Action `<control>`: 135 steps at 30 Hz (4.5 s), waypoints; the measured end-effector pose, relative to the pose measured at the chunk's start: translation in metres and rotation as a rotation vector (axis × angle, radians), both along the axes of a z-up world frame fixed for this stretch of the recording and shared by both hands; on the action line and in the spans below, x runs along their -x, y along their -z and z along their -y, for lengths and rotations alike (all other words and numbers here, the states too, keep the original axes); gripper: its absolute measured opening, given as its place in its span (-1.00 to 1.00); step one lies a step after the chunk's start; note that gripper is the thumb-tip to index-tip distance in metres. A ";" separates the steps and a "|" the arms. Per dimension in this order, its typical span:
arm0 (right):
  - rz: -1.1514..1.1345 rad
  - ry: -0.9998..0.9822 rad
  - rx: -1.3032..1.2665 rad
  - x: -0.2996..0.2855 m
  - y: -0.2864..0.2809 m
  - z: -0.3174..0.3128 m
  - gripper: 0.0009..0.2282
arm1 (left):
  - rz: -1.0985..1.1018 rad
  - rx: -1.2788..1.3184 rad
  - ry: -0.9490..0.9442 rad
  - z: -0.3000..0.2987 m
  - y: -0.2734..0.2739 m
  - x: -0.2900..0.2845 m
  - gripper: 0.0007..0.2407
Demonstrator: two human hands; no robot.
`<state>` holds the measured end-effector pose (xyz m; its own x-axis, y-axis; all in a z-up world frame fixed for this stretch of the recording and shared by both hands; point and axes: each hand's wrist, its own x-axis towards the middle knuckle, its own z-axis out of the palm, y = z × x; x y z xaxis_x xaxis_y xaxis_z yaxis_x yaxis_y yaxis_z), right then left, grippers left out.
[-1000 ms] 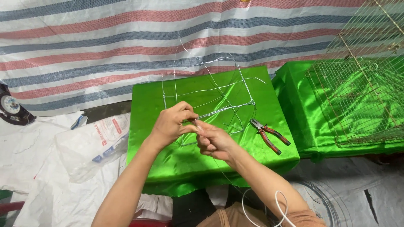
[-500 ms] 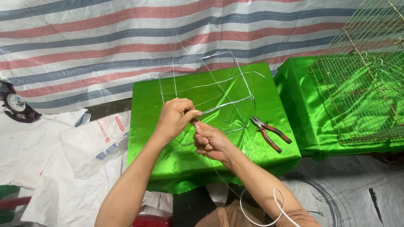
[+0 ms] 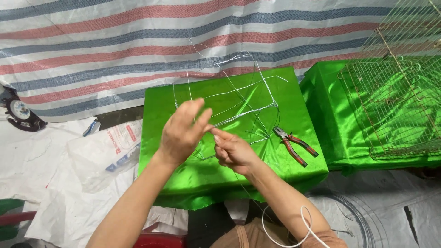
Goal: Assembling a metal wire frame by bending wires and using pliers to cut and secure them.
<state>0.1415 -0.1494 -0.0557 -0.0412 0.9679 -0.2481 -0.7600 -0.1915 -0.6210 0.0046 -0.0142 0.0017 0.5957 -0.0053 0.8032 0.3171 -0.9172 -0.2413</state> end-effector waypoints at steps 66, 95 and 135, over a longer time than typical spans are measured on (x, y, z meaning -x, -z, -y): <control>1.691 -0.012 -0.050 -0.022 -0.057 0.002 -0.80 | -0.248 0.502 -0.125 0.019 0.014 -0.006 -0.81; 0.500 0.264 -0.173 0.007 0.047 -0.002 -0.78 | -0.199 0.793 0.000 0.010 0.019 -0.016 -0.87; 0.210 0.488 0.107 -0.105 0.080 0.191 -0.84 | -0.508 1.188 -0.073 0.028 -0.022 -0.013 -0.73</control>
